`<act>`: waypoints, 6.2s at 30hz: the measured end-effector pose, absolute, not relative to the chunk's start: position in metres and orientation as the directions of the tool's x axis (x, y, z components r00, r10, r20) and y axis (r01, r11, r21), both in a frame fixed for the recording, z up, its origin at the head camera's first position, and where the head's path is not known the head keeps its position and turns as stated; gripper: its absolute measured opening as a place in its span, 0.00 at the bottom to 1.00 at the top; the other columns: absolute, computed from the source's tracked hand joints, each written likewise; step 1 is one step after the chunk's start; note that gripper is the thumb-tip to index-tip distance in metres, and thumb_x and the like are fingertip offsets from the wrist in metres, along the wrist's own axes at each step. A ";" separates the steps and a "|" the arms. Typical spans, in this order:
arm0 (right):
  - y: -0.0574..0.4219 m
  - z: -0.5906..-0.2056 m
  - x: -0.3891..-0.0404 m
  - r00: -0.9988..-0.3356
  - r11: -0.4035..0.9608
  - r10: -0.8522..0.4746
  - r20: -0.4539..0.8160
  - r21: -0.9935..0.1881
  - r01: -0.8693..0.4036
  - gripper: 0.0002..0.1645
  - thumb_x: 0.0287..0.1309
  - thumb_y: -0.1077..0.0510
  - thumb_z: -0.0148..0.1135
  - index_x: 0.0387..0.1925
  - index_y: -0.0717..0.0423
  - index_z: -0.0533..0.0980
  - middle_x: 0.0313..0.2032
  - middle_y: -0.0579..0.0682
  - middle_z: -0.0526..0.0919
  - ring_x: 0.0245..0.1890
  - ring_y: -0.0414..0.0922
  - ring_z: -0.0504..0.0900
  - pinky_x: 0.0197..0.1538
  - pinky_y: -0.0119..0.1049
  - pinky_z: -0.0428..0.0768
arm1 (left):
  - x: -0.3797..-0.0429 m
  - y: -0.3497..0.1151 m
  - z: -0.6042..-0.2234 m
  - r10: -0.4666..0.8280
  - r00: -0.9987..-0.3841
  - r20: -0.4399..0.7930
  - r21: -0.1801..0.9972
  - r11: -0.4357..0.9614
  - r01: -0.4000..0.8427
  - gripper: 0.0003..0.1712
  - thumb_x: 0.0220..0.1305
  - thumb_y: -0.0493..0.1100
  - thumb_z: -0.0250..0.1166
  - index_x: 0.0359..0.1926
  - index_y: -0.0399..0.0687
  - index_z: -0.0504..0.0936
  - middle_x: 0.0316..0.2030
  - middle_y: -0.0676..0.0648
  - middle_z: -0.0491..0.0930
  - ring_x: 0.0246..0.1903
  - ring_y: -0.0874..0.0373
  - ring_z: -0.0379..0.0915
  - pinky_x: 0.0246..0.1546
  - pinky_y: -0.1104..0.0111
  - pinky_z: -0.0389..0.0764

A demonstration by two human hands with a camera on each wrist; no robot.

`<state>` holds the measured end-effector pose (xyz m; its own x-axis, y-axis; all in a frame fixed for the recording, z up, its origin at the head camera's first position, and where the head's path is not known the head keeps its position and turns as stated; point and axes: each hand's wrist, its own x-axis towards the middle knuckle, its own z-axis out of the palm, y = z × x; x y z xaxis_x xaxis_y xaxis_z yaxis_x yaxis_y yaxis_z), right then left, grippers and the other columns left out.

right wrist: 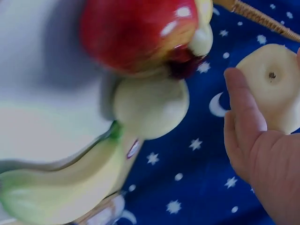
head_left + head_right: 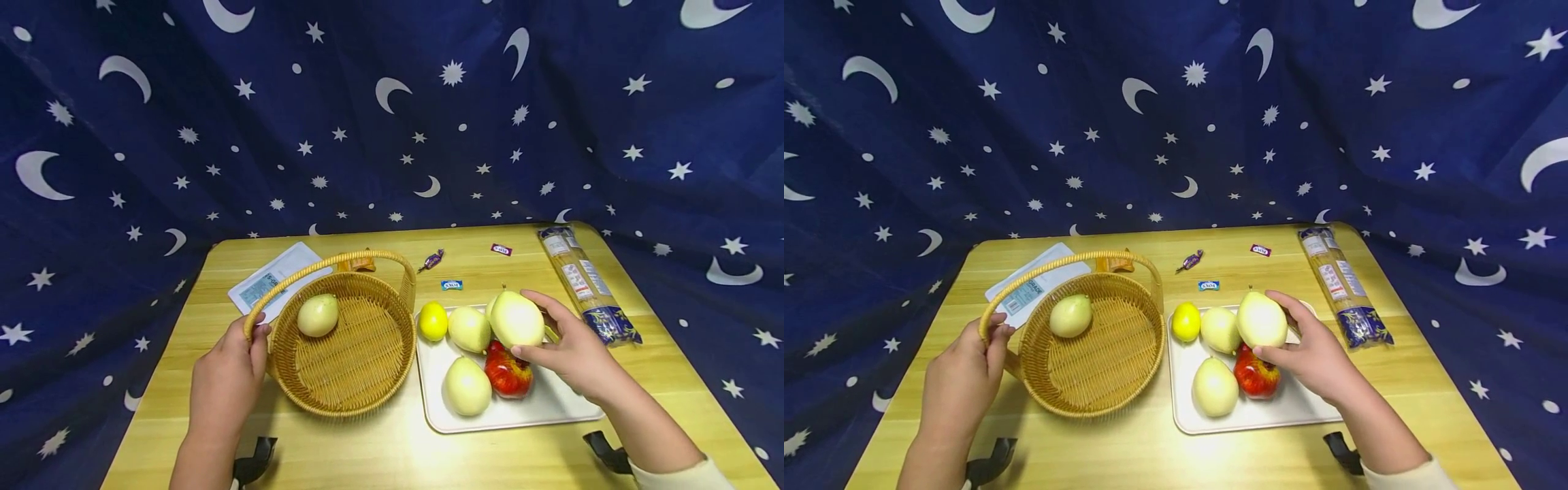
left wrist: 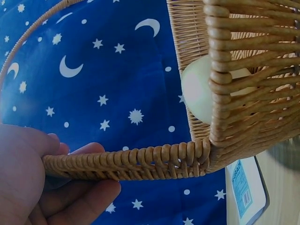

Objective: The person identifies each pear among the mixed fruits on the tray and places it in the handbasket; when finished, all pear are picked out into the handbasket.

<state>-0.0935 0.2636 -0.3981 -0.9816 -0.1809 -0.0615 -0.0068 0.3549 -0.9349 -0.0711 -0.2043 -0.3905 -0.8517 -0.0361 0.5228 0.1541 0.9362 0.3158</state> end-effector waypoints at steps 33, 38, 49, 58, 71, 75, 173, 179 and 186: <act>0.068 -0.398 -0.153 -0.835 0.370 -0.499 -0.232 -0.928 0.037 0.52 0.39 0.64 0.77 0.67 0.51 0.62 0.53 0.58 0.72 0.45 0.52 0.76 0.42 0.43 0.79 | -0.073 -0.204 -0.395 0.010 -0.826 0.564 0.283 0.937 0.204 0.14 0.66 0.42 0.63 0.48 0.38 0.76 0.30 0.37 0.83 0.13 0.50 0.71 0.13 0.55 0.69; 0.037 -0.408 -0.168 -0.859 0.351 -0.418 -0.295 -0.925 0.147 0.55 0.39 0.68 0.74 0.69 0.56 0.56 0.54 0.64 0.68 0.41 0.53 0.77 0.38 0.43 0.81 | -0.071 -0.205 -0.395 -0.003 -0.831 0.557 0.284 0.940 0.187 0.14 0.66 0.42 0.64 0.48 0.38 0.76 0.29 0.37 0.83 0.12 0.52 0.68 0.12 0.57 0.68; 0.008 -0.422 -0.182 -0.873 0.488 -0.367 -0.320 -0.866 0.112 0.54 0.35 0.73 0.74 0.64 0.58 0.55 0.52 0.62 0.68 0.45 0.55 0.73 0.42 0.46 0.78 | -0.071 -0.205 -0.398 -0.011 -0.822 0.569 0.285 0.941 0.185 0.14 0.66 0.42 0.64 0.47 0.37 0.75 0.28 0.37 0.82 0.13 0.49 0.70 0.13 0.55 0.68; 0.006 -0.431 -0.188 -0.880 0.550 -0.349 -0.324 -0.830 0.087 0.54 0.36 0.73 0.75 0.64 0.58 0.56 0.53 0.61 0.69 0.46 0.57 0.73 0.47 0.50 0.76 | -0.070 -0.205 -0.398 -0.010 -0.828 0.561 0.287 0.940 0.183 0.14 0.67 0.43 0.63 0.48 0.37 0.76 0.30 0.38 0.83 0.12 0.51 0.70 0.12 0.58 0.67; 0.008 -0.427 -0.203 -0.864 0.633 -0.394 -0.313 -0.774 -0.008 0.54 0.39 0.70 0.76 0.67 0.59 0.57 0.53 0.61 0.73 0.47 0.55 0.75 0.49 0.49 0.76 | -0.070 -0.205 -0.398 -0.015 -0.838 0.546 0.298 0.938 0.178 0.15 0.68 0.43 0.62 0.49 0.37 0.75 0.31 0.38 0.83 0.13 0.53 0.69 0.12 0.59 0.67; 0.007 -0.427 -0.204 -0.861 0.670 -0.402 -0.311 -0.741 -0.045 0.55 0.40 0.66 0.77 0.68 0.57 0.57 0.53 0.60 0.73 0.47 0.54 0.76 0.48 0.48 0.76 | -0.070 -0.205 -0.398 -0.022 -0.846 0.532 0.307 0.937 0.168 0.15 0.69 0.44 0.61 0.50 0.37 0.75 0.31 0.38 0.83 0.12 0.54 0.67 0.13 0.58 0.67; 0.285 -0.458 -0.156 -0.956 0.707 -0.222 -0.190 -0.707 -0.024 0.56 0.49 0.40 0.73 0.73 0.51 0.56 0.69 0.66 0.57 0.64 0.66 0.59 0.60 0.67 0.59 | -0.070 -0.204 -0.396 -0.008 -0.833 0.553 0.296 0.936 0.188 0.15 0.67 0.42 0.63 0.49 0.36 0.76 0.31 0.37 0.83 0.13 0.53 0.70 0.13 0.56 0.70; 0.282 -0.447 -0.156 -0.973 0.682 -0.206 -0.106 -0.728 -0.065 0.55 0.48 0.40 0.73 0.72 0.54 0.58 0.65 0.65 0.63 0.61 0.64 0.64 0.58 0.64 0.65 | -0.070 -0.204 -0.398 0.000 -0.820 0.572 0.289 0.936 0.202 0.15 0.65 0.41 0.64 0.48 0.36 0.77 0.30 0.37 0.83 0.12 0.54 0.67 0.12 0.57 0.68; 0.248 -0.401 -0.154 -0.953 0.520 -0.298 -0.045 -0.845 -0.123 0.52 0.48 0.47 0.76 0.71 0.48 0.59 0.65 0.59 0.62 0.54 0.57 0.75 0.49 0.50 0.79 | -0.069 -0.204 -0.398 0.010 -0.811 0.585 0.276 0.938 0.211 0.15 0.66 0.41 0.64 0.48 0.35 0.76 0.30 0.38 0.83 0.13 0.52 0.70 0.13 0.55 0.69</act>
